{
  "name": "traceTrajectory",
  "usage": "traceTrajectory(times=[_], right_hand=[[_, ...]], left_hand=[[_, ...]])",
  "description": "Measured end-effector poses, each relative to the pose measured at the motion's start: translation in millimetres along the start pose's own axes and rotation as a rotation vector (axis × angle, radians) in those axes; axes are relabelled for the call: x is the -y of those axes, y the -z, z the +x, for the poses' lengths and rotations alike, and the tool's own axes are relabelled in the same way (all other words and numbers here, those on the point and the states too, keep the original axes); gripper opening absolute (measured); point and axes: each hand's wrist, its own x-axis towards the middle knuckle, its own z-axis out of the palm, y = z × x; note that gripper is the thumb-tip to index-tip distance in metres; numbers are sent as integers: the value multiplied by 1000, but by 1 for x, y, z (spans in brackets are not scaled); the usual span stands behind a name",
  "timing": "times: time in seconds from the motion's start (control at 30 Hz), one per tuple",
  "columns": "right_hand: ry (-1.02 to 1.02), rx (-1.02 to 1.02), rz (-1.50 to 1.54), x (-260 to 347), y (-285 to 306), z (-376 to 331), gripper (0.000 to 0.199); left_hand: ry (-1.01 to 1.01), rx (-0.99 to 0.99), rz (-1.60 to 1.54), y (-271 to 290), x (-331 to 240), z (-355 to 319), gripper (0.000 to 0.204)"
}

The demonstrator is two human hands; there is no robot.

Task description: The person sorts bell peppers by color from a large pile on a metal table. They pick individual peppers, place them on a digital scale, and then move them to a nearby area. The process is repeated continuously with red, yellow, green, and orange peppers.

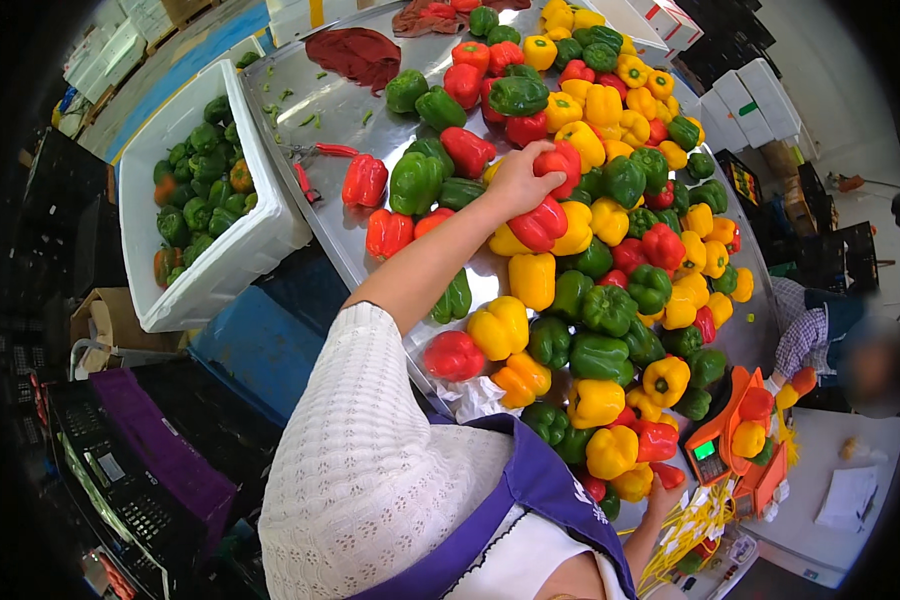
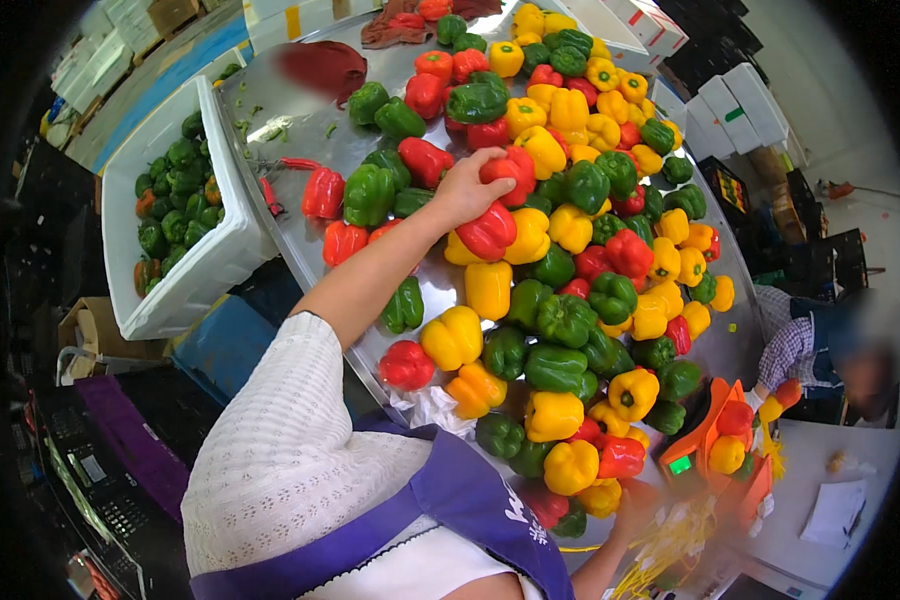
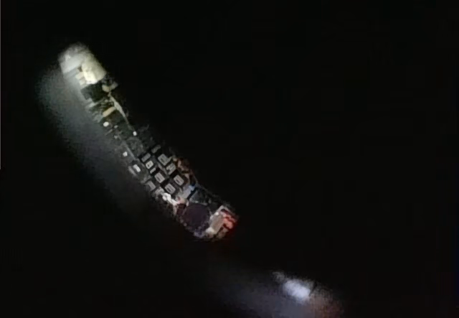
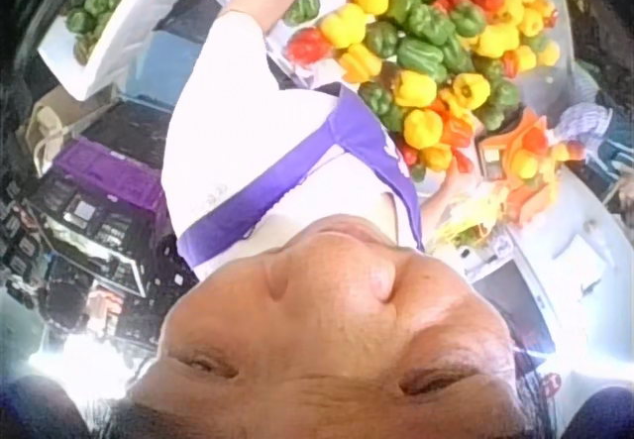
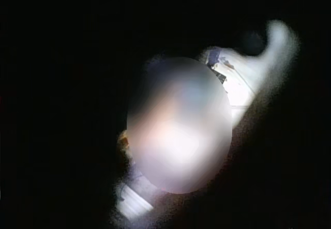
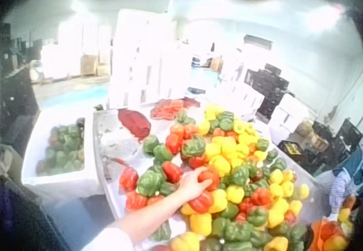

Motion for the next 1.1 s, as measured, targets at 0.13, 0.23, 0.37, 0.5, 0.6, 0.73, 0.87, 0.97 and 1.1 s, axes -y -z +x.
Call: traceTrajectory(times=[0.13, 0.23, 0.37, 0.5, 0.6, 0.73, 0.87, 0.97, 1.1], right_hand=[[-52, 24, -26, 36, 2, -8, 67], [-80, -56, -182, 63, -2, -12, 67], [-111, -76, -151, 50, -4, -8, 69], [-107, -78, -223, 41, -4, -5, 72], [-174, -85, -314, 48, -2, -10, 74], [-110, -116, -186, 63, -10, -12, 75], [-49, -142, -229, 25, -6, -9, 74], [-27, -175, -114, 22, -12, -7, 72], [-129, -162, -107, 32, -13, -10, 75]], left_hand=[[-77, 80, 294, 2, -7, -7, 58], [-146, 186, 139, 24, -10, -7, 52], [-98, 151, 239, 47, 5, -32, 46], [-277, 116, 322, 54, 21, -51, 31], [-353, 68, 323, 54, 26, -64, 24], [-358, 114, 388, 68, 23, -68, 23], [-286, 162, 259, 71, 5, -52, 25], [-255, 91, 233, 72, 3, -24, 27], [-411, -5, 334, 75, 9, 41, 37]])
